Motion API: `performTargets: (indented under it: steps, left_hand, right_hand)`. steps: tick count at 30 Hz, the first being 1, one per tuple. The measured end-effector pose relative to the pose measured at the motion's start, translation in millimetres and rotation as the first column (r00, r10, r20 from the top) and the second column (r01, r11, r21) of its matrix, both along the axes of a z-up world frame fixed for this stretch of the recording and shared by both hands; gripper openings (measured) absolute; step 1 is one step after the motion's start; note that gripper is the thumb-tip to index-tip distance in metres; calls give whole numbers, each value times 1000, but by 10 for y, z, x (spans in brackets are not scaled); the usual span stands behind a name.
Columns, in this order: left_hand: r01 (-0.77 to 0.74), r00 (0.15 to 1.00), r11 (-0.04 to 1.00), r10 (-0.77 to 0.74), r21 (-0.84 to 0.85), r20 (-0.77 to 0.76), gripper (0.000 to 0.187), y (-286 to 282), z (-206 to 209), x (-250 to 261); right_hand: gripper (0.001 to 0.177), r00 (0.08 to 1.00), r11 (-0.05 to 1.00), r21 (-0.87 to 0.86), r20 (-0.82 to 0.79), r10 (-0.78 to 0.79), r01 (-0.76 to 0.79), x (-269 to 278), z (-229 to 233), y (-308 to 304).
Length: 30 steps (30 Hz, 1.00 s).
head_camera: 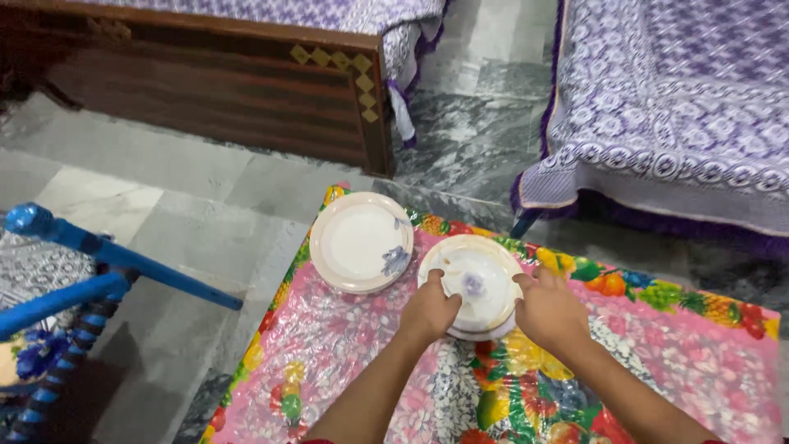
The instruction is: Carry plates and bowls from the kitchen to a table in the bedroom.
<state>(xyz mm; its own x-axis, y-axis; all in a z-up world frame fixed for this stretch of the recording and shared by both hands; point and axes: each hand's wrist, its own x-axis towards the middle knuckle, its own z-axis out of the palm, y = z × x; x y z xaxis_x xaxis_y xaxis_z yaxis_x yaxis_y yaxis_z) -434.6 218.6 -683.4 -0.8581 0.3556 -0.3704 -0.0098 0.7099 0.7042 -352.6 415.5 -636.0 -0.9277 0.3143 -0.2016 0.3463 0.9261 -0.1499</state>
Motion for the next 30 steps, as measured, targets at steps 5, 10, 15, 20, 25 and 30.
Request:
performTargets:
  steps: [5,10,15,20,25,30]
  left_hand:
    - [67,993,998,-67,-11,-96,65,-27,660,-8]
    - [89,962,977,-134,-194,-236,59,58,1195,40]
    - [160,922,963,-225,-218,-317,63,202,1841,56]
    - [143,842,975,-209,-169,-497,70,465,2329,12]
    - [179,793,969,-245,-171,-558,77,606,3065,55]
    - [106,813,983,-173,-151,-557,85,711,3675,24]
  right_hand:
    - [50,987,998,17,-151,57,-55,20,411,162]
    - [50,908,991,49,-397,131,-122,91,802,273]
    - [50,917,983,123,-362,171,-134,90,1372,283]
    - [50,926,991,114,-363,105,-68,124,2025,260]
    - [62,927,993,113,-369,68,-28,189,2676,410]
    - [88,942,986,164,-323,85,-33,300,3394,661]
